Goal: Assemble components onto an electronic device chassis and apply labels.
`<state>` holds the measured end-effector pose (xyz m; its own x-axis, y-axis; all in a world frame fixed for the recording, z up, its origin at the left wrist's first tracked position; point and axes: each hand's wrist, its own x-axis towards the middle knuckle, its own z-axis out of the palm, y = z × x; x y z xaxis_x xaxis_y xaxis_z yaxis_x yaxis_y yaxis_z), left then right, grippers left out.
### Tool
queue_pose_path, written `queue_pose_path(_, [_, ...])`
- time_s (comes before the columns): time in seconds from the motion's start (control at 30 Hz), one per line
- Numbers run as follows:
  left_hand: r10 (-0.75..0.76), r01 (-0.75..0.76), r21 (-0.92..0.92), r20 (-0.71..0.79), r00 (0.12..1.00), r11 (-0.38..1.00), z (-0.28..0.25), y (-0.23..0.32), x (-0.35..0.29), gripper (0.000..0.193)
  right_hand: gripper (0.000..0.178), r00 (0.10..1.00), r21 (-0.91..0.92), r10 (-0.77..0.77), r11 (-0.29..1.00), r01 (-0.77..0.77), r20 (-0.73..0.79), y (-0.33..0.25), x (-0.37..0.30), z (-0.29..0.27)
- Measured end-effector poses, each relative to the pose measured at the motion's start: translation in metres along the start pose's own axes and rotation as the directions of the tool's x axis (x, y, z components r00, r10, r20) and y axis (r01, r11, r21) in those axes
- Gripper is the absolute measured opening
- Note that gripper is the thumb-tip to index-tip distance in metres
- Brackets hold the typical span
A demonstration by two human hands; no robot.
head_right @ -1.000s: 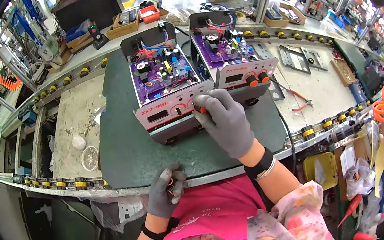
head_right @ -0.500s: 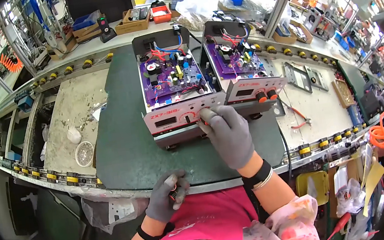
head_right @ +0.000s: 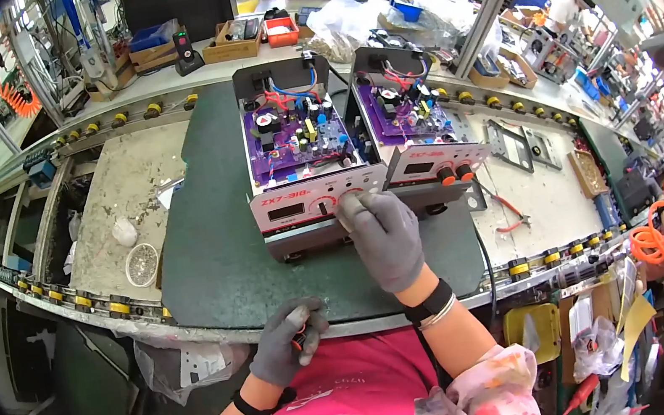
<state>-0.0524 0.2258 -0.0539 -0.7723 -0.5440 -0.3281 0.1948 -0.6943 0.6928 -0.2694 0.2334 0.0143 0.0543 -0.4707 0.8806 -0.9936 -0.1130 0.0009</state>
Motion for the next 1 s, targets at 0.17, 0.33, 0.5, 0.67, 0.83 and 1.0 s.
queue_pose_path(0.17, [-0.011,0.012,-0.022,0.044,0.999,1.0,-0.003,-0.006,-0.004,0.038,0.029,0.994,0.088,0.098,0.992,-0.094,-0.043,0.001,-0.004,0.004])
queue_pose_path(0.33, [-0.04,0.042,-0.022,0.054,0.998,0.999,-0.001,-0.01,-0.004,0.04,0.027,0.993,0.089,0.117,0.989,-0.117,0.004,0.001,-0.003,0.003])
queue_pose_path(0.5, [0.035,-0.036,0.009,0.097,0.995,0.999,0.007,0.003,-0.012,0.047,0.035,0.981,0.025,0.143,0.989,-0.147,0.128,-0.009,0.01,-0.02])
queue_pose_path(0.67, [0.034,-0.043,0.038,0.217,0.976,0.998,0.01,0.02,-0.014,0.076,0.047,0.777,0.515,-0.041,0.771,-0.375,0.628,-0.047,-0.003,-0.055])
queue_pose_path(0.83, [0.0,-0.005,0.055,0.096,0.995,0.998,0.015,0.018,-0.013,0.083,0.05,0.746,0.595,-0.171,0.724,-0.348,0.643,-0.07,-0.021,-0.04])
queue_pose_path(1.0, [0.068,-0.064,-0.027,0.148,0.987,0.998,0.012,0.023,-0.014,0.054,0.046,0.743,0.578,-0.048,0.662,-0.477,0.668,-0.056,-0.022,-0.045])
